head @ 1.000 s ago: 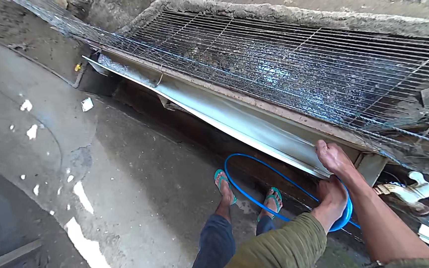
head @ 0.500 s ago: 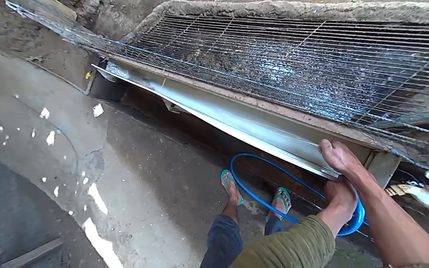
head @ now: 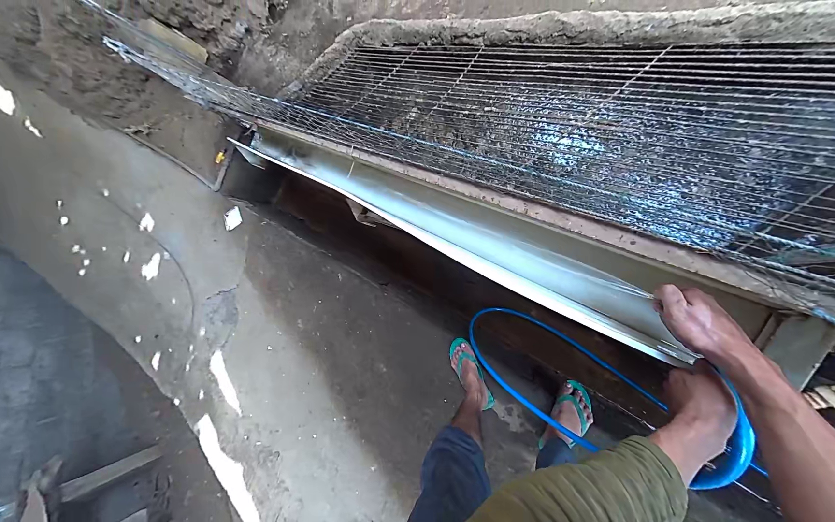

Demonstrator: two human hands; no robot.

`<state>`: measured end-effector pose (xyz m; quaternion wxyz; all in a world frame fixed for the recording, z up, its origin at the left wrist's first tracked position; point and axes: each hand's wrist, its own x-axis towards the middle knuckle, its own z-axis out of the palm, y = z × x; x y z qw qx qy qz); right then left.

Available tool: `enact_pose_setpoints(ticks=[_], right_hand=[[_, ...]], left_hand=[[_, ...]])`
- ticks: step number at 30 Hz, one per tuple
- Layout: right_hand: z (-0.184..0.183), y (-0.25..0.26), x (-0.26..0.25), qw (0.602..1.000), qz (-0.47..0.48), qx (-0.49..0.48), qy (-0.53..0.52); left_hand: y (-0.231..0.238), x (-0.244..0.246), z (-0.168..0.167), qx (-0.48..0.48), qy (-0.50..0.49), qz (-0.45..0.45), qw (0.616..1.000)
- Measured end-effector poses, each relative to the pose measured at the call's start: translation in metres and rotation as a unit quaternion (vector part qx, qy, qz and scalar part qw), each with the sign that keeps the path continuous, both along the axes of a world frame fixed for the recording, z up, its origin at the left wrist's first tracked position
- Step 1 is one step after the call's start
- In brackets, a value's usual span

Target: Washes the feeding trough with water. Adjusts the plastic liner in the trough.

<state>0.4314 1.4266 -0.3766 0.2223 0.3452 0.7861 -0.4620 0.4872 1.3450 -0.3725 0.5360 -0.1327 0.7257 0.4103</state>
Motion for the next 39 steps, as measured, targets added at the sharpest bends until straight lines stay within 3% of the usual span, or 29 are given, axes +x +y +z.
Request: enact_pose_setpoints(ticks=[24, 35, 39], right_hand=[[-0.009, 0.002, 0.005, 0.999, -0.023, -0.013, 0.032], [-0.012, 0.001, 0.007, 0.998, -0.040, -0.023, 0.036], [-0.012, 0.000, 0.006, 0.999, -0.036, -0.028, 0.031]], left_hand=[[0.006, 0.004, -0.004, -0.044, -0.033, 0.026, 0.998], [0.005, 0.006, -0.007, -0.022, -0.022, 0.040, 0.999], [-0.001, 0.001, 0.002, 0.007, -0.002, 0.008, 1.000]])
